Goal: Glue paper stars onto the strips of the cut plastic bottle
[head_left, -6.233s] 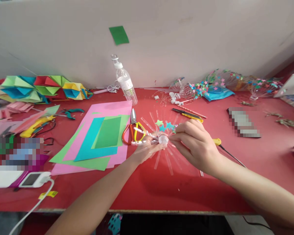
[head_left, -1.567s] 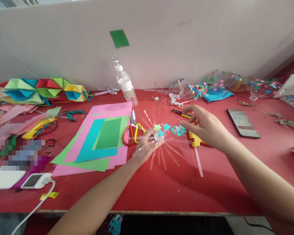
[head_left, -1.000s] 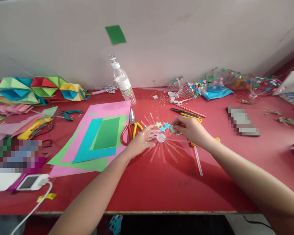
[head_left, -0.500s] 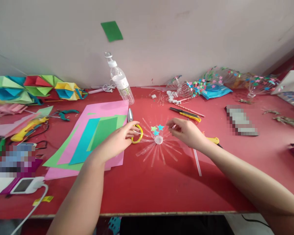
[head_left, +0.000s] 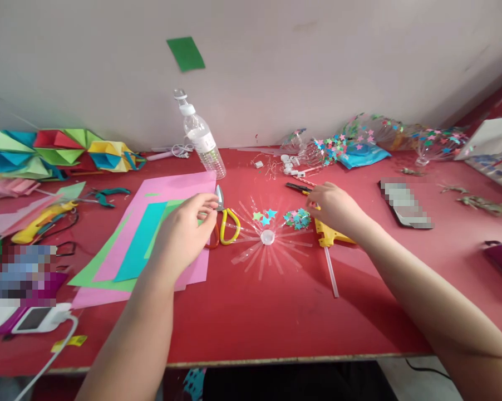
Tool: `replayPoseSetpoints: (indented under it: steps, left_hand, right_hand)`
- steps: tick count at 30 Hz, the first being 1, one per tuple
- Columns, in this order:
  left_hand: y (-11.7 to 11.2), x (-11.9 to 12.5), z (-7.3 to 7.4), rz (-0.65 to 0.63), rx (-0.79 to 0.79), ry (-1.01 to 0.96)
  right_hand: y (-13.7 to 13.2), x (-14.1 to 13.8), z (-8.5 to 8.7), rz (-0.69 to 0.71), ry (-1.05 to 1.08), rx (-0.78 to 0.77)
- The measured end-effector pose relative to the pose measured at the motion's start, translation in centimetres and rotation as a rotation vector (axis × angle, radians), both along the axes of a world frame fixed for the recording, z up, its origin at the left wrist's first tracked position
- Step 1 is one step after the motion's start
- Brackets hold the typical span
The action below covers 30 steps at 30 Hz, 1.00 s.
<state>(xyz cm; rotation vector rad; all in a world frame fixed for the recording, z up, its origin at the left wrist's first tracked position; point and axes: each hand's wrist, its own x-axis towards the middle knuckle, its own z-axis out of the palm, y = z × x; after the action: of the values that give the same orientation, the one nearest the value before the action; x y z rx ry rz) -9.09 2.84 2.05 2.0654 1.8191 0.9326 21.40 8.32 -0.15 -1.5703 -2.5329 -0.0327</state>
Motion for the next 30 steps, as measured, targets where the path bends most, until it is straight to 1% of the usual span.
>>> replayPoseSetpoints:
  steps: [1,2,3,5,8,10,12,14,15,17,19,22,24,26,28,30]
  left_hand:
    - [-0.3,0.6,0.5,0.014,0.068,-0.014]
    - [-0.7,1.2,0.9,0.010,0.105,-0.023]
    - [-1.1,2.0,1.3,-0.014,0.115,-0.029]
    - [-1.8,3.5,1.9,-0.109,0.114,-0.039]
    - [-2.4,5.4,2.0,-0.214,0.129,-0.043]
    - [-2.4,6.1,1.8,-0.235,0.096,-0.082]
    - [-2.2,6.1,1.5,-0.188,0.082,-0.130]
    - [-1.9,5.6,1.3,-0.107,0.106,-0.184]
    - [-1.7,5.1,1.1,-0.072,0.131,-0.213]
    - [-1.2,3.7,0.8,-0.067,0.163,-0.242]
    - [-0.7,2.0,0.5,-0.036,0.181,-0.274]
    - [-0.3,-0.6,0.1,0.046,0.090,-0.367]
    - [-0.4,-2.0,-0.1,0.031,-0.046,-0.375]
    - [-0.6,-2.8,-0.4,-0.057,-0.242,-0.353]
    - [-0.9,-3.0,-0.9,-0.158,-0.420,-0.361]
    - [-1.1,-2.7,-1.6,-0.252,-0.516,-0.411]
  right_hand:
    - [0.1,-0.1,-0.5,0.048,-0.042,-0.015]
    - [0.2,-0.3,-1.1,0.076,-0.061,-0.019]
    - [0.2,-0.6,-1.7,0.087,-0.070,-0.018]
    - [0.1,-1.1,-2.8,0.099,-0.092,-0.012]
    - [0.2,-1.6,-3.8,0.120,-0.111,-0.016]
    - [0.3,-1.6,-4.1,0.124,-0.115,-0.017]
    - [0.5,-1.5,-4.2,0.123,-0.111,-0.014]
    - [0.6,-1.3,-4.3,0.128,-0.099,-0.012]
    - [0.6,-1.2,-4.3,0.131,-0.090,-0.011]
    - [0.6,-1.1,-4.3,0.134,-0.064,-0.007]
    - [0.6,-1.2,-4.4,0.128,-0.028,-0.003]
    - [0.7,-1.4,-4.3,0.104,0.052,0.010]
    - [0.7,-1.5,-3.9,0.071,0.131,0.030]
    - [0.4,-1.6,-3.1,0.031,0.226,0.054]
    - [-0.5,-1.8,-1.6,0.008,0.320,0.064]
    - [-2.2,-2.2,0.4,0.035,0.418,0.027]
